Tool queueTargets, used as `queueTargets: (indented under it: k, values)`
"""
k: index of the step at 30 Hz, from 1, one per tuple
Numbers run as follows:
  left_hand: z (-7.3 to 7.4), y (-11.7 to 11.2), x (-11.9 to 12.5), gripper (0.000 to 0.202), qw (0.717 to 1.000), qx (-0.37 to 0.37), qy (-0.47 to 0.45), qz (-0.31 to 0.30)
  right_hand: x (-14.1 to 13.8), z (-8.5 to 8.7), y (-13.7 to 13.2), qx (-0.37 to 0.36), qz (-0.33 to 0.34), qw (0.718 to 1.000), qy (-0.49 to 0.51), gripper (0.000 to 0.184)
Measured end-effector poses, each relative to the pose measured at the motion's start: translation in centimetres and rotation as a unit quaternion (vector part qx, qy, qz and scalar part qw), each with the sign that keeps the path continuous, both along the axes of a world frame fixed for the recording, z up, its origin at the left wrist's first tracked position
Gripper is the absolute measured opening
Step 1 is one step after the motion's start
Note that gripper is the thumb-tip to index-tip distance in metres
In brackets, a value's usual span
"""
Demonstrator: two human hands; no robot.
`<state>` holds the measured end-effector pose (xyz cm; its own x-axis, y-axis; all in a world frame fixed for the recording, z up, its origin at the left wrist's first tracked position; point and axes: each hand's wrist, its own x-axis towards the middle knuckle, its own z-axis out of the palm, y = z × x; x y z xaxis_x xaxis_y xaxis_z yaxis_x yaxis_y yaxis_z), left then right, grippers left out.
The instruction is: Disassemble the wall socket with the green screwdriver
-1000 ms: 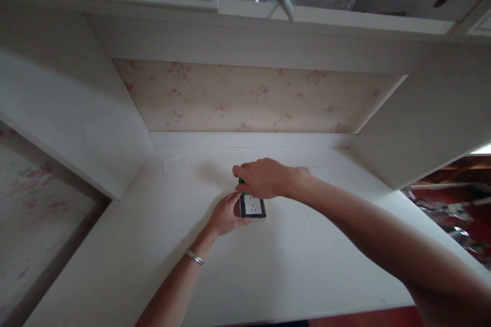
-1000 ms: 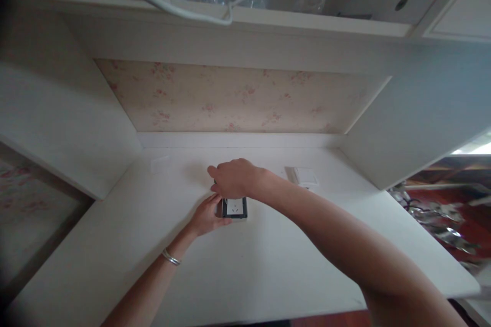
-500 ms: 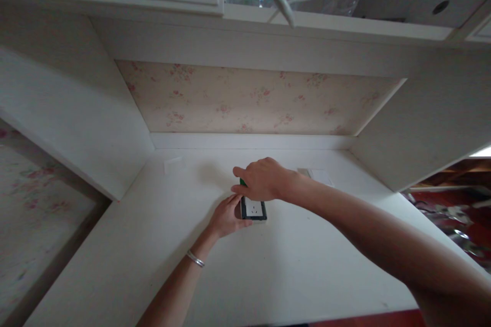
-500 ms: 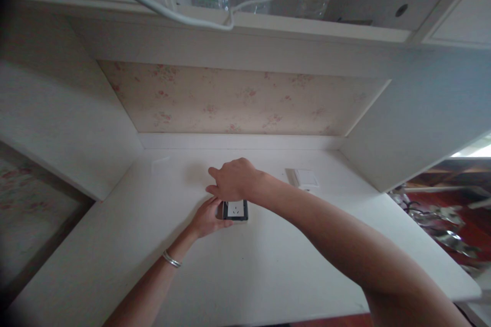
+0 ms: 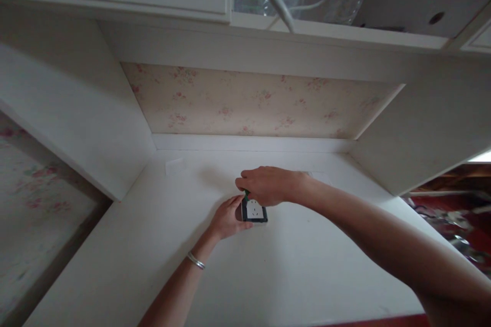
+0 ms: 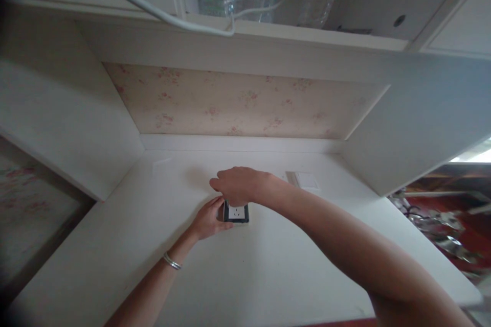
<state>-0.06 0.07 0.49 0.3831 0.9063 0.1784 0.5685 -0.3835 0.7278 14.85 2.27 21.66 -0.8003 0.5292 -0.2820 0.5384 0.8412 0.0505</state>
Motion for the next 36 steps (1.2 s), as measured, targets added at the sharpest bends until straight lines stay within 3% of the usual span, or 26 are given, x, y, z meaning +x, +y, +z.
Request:
queueTargets:
  k: [5,7,16,19,24,33,36]
  values:
    - [-0.1,0.0,0.1,0.074,1.0,-0.006,0.001,0.009,-1.2,-0.4,-0.5,0.071,-0.127,0.989,0.009,0.054]
    - [-0.2,0.0,0.1,0.079,1.0,-0.001,0.001,0.01,-1.5,-0.6,-0.5,0.102,-0.143,0.984,-0.001,0.052]
    - [-0.3,0.1,-0.1,0.083,1.0,-0.003,0.002,0.002,-0.1,0.3,-0.1,0.025,-0.022,0.999,-0.017,0.029]
    - [-0.4,0.1,-0.1,0.082,1.0,0.0,0.002,0.003,-0.1,0.2,-0.2,0.019,-0.04,0.999,-0.008,0.03]
    - [-0.2,0.1,0.0,0.079,1.0,-0.002,0.002,-0.001,-0.8,-0.8,-0.3,0.101,-0.137,0.985,-0.001,0.053]
    - [-0.5,0.3,-0.1,0.082,1.0,0.002,-0.006,-0.002,0.1,0.1,-0.2,0.017,-0.017,1.0,-0.002,0.027]
    - [-0.8,0.3,-0.2,0.081,1.0,0.004,0.004,0.002,-0.1,-0.1,-0.2,0.028,-0.047,0.998,0.008,0.033]
